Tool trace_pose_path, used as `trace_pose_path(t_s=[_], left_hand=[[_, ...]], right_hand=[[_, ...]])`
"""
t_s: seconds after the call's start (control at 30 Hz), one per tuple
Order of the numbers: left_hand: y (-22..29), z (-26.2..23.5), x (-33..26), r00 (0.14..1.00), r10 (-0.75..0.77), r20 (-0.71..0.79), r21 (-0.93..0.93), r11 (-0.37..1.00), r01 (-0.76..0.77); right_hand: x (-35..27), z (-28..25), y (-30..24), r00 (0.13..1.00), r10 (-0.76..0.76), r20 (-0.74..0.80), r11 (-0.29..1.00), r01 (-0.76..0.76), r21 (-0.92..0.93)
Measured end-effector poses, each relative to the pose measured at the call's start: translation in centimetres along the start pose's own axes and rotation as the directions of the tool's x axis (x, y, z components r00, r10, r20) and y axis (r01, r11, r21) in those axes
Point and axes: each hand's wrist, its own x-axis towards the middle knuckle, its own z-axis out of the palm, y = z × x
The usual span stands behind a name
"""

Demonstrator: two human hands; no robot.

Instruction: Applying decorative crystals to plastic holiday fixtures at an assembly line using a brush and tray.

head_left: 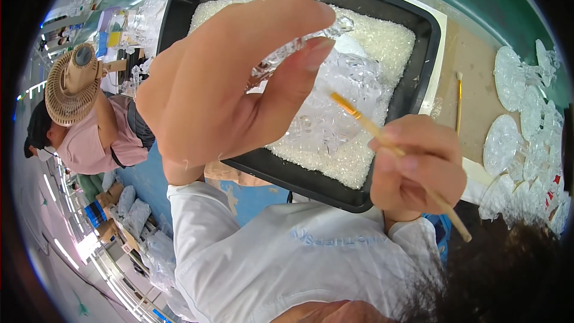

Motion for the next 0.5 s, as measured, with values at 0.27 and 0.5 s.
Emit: trace_pose_path(t_s=[0.27, 0.5], left_hand=[[-0.2, -0.6, 0.0, 0.998, 0.041, 0.053, 0.022, 0.999, -0.043], [0.5, -0.2, -0.5, 1.0, -0.019, 0.006, 0.062, 0.998, 0.018]], right_hand=[[0.9, -0.2, 0.1, 0.995, 0.035, 0.09, 0.958, -0.008, -0.288], [0.6, 0.3, 0.2, 0.999, 0.003, 0.046, 0.966, 0.009, -0.258]])
